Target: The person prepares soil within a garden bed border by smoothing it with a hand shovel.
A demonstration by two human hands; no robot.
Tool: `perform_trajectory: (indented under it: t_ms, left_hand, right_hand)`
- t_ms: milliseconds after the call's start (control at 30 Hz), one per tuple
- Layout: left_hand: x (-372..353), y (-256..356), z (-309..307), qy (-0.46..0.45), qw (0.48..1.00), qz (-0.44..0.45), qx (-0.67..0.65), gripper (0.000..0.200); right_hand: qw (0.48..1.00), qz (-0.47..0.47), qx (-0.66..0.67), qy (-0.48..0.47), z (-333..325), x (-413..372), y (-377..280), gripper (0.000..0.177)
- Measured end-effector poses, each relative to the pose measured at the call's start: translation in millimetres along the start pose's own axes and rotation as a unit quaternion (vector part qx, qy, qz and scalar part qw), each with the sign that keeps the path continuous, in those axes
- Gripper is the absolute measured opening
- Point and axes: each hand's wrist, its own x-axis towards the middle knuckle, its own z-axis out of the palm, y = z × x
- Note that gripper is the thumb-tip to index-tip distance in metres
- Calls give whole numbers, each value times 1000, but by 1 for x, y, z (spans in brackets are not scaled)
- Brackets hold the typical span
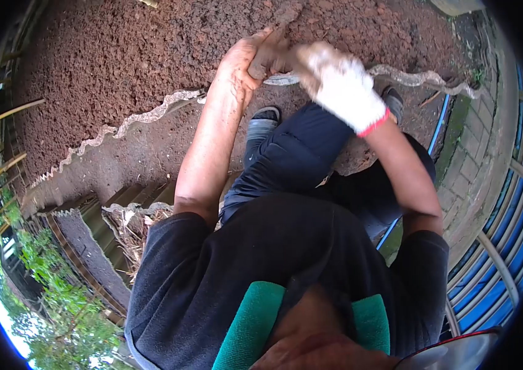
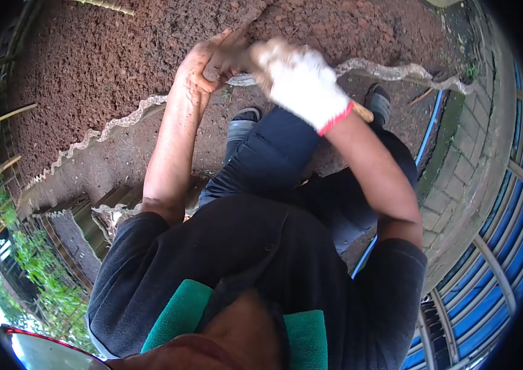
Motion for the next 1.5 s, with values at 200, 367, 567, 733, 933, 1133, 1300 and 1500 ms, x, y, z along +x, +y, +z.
perform_trajectory:
  t_ms: [200,367,567,733,933,1133,1300,1500]
  left_hand:
    - [-7,3,-2,-60,998,6,-28,35]
    - [8,2,-8,-31,997,44,-61,35]
    - [1,-1,-4,-10,1000,3,1,34]
    - [-2,-2,0,-95,994,-29,-42,33]
    - [-5,-4,23,-65,995,-24,72,16]
    - [-19,-10,11,-90,983,9,158,16]
    - [-44,-8,24,-39,973,24,228,20]
    - [-92,-8,17,-79,968,-10,237,28]
  right_hand:
    - [996,79,44,19,3,5,8,20]
    - [996,28,65,-54,-14,2,-27,40]
    - [997,32,42,-63,-5,5,-7,27]
    - [987,117,-77,83,14,9,51,20]
    - [998,34,-48,22,24,7,25,22]
    - [995,64,-70,-25,18,9,25,23]
    - [990,129,-44,-47,32,21,23,23]
    - [974,212,-41,-76,17,26,55,28]
